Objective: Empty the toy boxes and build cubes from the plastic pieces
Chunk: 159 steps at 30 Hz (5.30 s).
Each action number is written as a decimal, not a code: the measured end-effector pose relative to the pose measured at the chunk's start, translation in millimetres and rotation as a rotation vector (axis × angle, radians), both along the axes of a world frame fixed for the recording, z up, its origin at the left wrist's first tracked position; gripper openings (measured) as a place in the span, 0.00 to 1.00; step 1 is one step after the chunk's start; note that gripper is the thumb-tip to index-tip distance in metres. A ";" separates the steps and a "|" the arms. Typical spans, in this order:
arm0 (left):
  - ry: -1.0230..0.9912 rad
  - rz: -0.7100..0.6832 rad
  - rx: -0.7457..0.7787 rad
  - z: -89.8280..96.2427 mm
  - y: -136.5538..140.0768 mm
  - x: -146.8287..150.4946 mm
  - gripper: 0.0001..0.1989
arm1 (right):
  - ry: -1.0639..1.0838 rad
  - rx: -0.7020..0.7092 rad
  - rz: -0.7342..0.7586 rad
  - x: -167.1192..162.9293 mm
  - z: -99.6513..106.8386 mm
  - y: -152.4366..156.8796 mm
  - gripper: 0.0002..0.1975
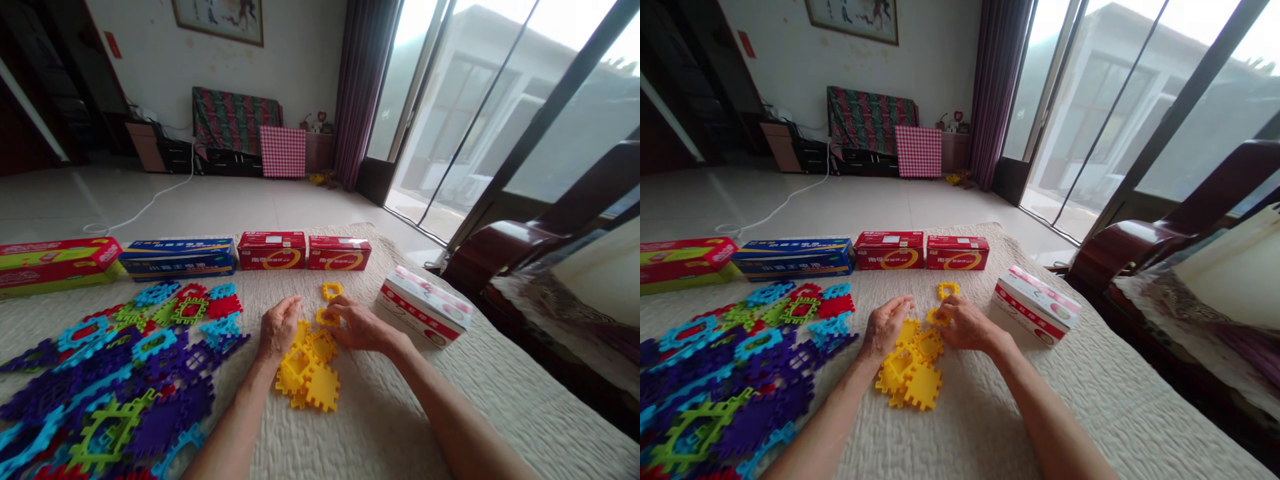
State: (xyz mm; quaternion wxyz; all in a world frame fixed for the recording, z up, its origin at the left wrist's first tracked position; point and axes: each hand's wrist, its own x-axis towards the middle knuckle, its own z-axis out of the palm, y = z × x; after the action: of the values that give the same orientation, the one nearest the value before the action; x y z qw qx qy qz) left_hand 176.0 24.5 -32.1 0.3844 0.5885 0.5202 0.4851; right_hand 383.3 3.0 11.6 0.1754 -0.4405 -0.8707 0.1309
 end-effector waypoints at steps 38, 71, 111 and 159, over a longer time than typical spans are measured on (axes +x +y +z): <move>0.012 -0.005 0.022 -0.3 1.5 1.0 0.17 | -0.102 0.023 -0.271 26.9 16.4 10.7 0.19; -0.127 0.057 -0.032 0.5 4.6 -2.1 0.20 | -0.053 -0.069 -0.240 -64.1 8.4 -0.7 0.06; -0.088 0.061 -0.016 -5.9 5.7 1.0 0.18 | -0.076 0.126 -0.080 -7.9 -8.6 -12.4 0.22; -0.079 0.041 -0.028 0.5 2.3 1.3 0.17 | 0.126 0.140 -0.166 16.1 -8.7 59.1 0.17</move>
State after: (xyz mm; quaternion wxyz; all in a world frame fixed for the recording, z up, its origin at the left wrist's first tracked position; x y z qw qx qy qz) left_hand 177.3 26.9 -31.7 0.4029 0.5526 0.5233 0.5084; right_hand 399.4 62.0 2.9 0.2701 -0.4888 -0.8254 0.0823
